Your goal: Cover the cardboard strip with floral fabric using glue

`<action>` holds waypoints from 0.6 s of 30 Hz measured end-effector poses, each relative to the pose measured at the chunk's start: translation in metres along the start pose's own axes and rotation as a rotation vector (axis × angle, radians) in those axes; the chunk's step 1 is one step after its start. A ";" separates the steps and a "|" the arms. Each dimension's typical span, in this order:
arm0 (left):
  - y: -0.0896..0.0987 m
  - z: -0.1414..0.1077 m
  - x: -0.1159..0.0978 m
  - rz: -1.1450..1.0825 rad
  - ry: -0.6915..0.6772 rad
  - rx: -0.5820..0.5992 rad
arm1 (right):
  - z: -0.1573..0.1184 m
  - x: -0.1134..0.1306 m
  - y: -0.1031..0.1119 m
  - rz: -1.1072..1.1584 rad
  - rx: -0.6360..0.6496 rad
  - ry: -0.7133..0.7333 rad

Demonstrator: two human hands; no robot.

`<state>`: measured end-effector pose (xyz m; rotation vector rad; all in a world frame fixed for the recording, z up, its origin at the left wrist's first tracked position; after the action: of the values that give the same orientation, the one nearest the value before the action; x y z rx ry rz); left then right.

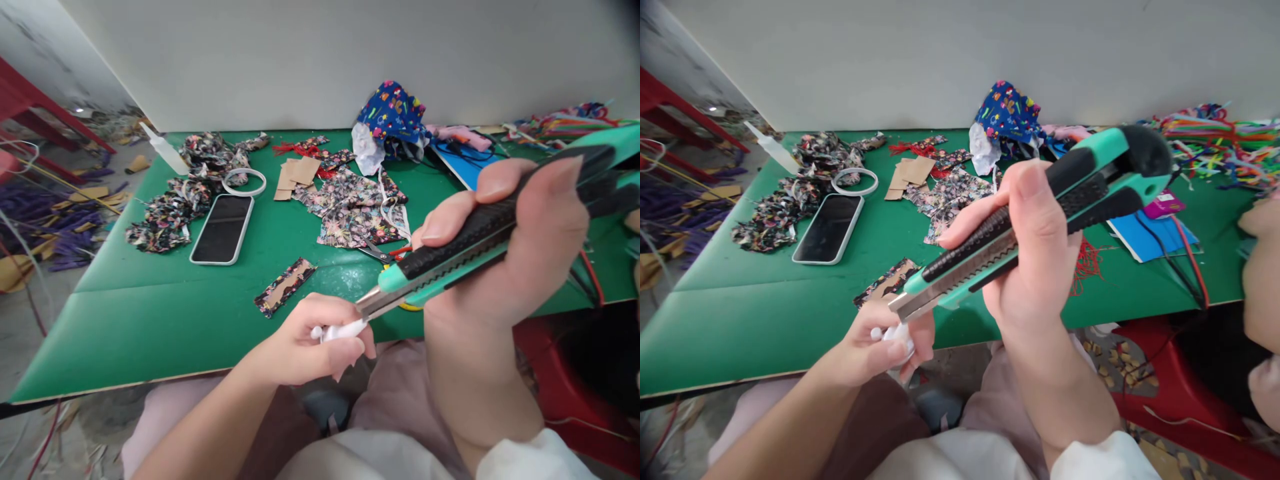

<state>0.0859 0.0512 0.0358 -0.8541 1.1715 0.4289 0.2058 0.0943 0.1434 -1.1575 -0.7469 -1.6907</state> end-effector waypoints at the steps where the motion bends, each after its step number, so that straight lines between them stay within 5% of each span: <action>1: -0.001 0.000 0.000 -0.015 0.005 0.010 | 0.000 0.000 0.000 -0.012 -0.010 0.004; 10: 0.009 0.000 -0.008 0.062 -0.089 -0.097 | 0.000 -0.001 0.006 -0.092 0.001 0.126; 18: 0.010 -0.004 -0.040 0.536 -0.329 -0.262 | 0.004 -0.005 0.005 0.065 0.001 0.123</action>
<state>0.0619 0.0593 0.0686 -0.6484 1.0370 1.1390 0.2123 0.0979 0.1398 -1.0561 -0.6269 -1.6900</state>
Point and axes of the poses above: each hand's wrist, its own z-axis towards the middle knuckle, its own y-axis out of the back of the hand, x = y × z, the point moved 8 cm from there along z, towards the middle knuckle, and after that the axes turned 11 degrees about -z, right-handed, at the moved point
